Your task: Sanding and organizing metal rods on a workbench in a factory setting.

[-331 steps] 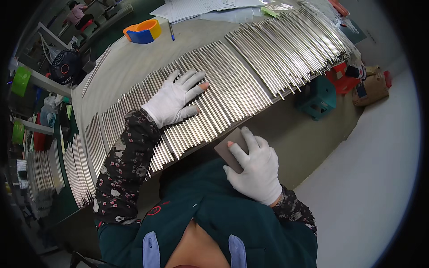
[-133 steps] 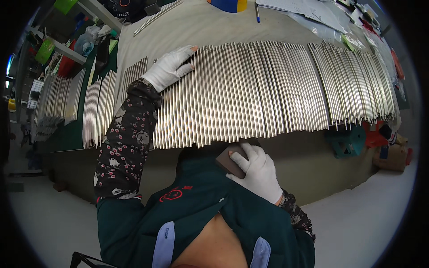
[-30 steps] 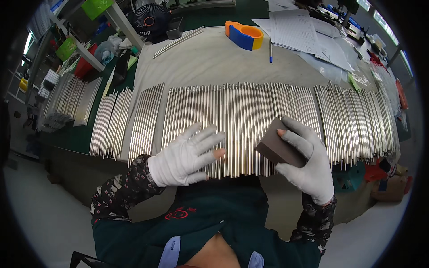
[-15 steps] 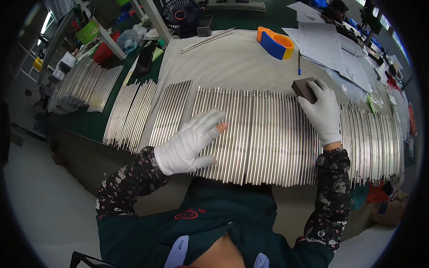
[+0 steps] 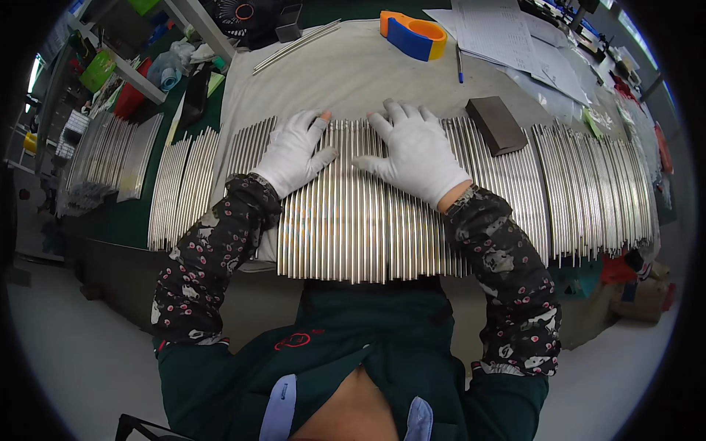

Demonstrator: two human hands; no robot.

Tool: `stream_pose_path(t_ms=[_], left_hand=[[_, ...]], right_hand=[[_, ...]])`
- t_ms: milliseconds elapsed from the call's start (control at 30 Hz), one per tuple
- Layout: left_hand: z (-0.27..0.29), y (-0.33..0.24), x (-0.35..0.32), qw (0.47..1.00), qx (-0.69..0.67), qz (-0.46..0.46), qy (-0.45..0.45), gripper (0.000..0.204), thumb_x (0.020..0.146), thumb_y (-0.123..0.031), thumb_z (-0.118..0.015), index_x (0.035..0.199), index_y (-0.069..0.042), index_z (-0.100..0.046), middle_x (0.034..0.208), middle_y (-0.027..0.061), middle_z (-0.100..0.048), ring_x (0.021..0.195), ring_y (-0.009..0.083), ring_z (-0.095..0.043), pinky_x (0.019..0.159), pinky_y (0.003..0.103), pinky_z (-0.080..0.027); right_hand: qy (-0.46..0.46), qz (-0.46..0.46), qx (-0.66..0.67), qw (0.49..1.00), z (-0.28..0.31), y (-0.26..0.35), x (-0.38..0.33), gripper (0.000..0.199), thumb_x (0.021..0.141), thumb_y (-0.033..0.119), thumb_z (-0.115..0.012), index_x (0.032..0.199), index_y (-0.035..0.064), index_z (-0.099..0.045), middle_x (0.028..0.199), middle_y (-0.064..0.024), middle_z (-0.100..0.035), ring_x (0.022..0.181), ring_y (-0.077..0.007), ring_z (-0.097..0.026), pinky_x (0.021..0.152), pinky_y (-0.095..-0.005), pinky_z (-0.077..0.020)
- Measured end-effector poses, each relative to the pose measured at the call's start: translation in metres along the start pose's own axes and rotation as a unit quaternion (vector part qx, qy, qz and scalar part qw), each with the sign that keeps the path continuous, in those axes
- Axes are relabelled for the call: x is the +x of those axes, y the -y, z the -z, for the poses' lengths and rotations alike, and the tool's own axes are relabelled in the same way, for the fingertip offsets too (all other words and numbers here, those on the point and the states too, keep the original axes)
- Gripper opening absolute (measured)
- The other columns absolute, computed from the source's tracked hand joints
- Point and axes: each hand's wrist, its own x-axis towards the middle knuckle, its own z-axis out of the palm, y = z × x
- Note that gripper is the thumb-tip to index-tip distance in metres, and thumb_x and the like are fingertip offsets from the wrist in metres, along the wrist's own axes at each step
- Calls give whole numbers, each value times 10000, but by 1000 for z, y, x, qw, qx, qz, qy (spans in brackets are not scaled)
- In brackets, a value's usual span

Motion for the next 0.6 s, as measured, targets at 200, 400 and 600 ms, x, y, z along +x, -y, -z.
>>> stream_pose_path(t_ms=[200, 400, 600], left_hand=[[8, -18, 8, 997, 29, 72, 11, 613, 825, -509, -571, 1312, -141, -520, 1271, 136, -500, 1169, 320, -454, 996, 460, -337], [4, -18, 14, 996, 40, 80, -1, 558, 831, -512, -577, 1306, -221, -547, 1243, 178, -514, 1142, 364, -478, 945, 477, -392], [2, -24, 8, 995, 61, 82, -11, 550, 826, -526, -577, 1293, -237, -559, 1236, 170, -522, 1116, 359, -493, 925, 456, -413]], right_hand=[[47, -77, -43, 995, -15, 20, 18, 786, 729, 710, -547, 1262, 132, -566, 1142, -168, -570, 1132, -313, -519, 1003, -507, -341], [42, -86, -42, 995, -18, 16, 17, 762, 721, 691, -563, 1250, 144, -595, 1153, -168, -572, 1133, -307, -526, 944, -469, -392], [61, -104, -48, 992, -17, 20, 13, 762, 707, 696, -573, 1256, 168, -599, 1157, -158, -573, 1155, -304, -510, 948, -472, -386]])
